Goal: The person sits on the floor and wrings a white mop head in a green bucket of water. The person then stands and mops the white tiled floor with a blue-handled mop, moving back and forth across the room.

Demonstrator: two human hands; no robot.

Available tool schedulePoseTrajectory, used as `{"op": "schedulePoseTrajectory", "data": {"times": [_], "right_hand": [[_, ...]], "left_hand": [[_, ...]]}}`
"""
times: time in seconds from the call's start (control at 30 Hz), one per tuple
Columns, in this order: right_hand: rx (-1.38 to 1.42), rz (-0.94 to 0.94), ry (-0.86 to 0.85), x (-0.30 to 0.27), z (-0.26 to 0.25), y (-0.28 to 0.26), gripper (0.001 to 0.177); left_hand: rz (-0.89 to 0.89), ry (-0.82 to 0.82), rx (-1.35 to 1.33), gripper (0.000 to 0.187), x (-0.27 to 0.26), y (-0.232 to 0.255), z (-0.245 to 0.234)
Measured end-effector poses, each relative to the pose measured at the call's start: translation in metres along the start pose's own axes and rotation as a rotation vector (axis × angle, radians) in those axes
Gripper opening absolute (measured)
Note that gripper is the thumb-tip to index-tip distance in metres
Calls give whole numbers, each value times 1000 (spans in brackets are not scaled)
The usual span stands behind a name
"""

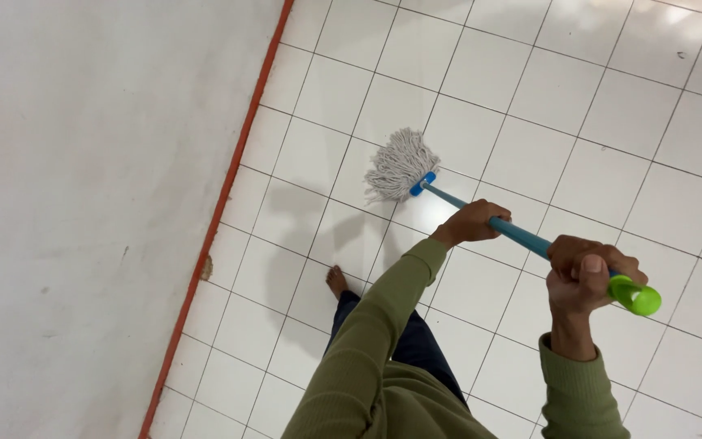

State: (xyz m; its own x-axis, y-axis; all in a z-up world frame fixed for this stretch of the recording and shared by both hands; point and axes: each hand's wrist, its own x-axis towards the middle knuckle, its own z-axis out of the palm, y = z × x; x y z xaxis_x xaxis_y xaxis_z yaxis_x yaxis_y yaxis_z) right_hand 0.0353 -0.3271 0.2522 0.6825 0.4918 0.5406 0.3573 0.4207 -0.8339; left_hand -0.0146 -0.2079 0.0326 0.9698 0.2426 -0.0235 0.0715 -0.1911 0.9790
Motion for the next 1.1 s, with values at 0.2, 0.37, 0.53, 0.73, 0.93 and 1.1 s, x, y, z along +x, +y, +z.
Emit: {"op": "schedulePoseTrajectory", "data": {"times": [0.2,0.37,0.53,0.73,0.93,1.1], "right_hand": [[17,-20,-61,-9,9,3,41],[84,25,-85,-20,26,12,42],[194,115,-110,-50,67,40,39],[395,117,-173,-107,137,101,42],[287,151,-246,-157,220,110,39],[325,173,-348,-160,292,84,46]], "left_hand": [[-41,-79,8,15,-16,0,-14],[-188,-90,200,15,-41,-27,-32],[-169,12,289,12,-90,-69,-81],[-308,151,285,28,-167,-121,-150],[-349,267,316,20,-245,-151,-214],[-390,415,286,15,-316,-155,-239]]}}
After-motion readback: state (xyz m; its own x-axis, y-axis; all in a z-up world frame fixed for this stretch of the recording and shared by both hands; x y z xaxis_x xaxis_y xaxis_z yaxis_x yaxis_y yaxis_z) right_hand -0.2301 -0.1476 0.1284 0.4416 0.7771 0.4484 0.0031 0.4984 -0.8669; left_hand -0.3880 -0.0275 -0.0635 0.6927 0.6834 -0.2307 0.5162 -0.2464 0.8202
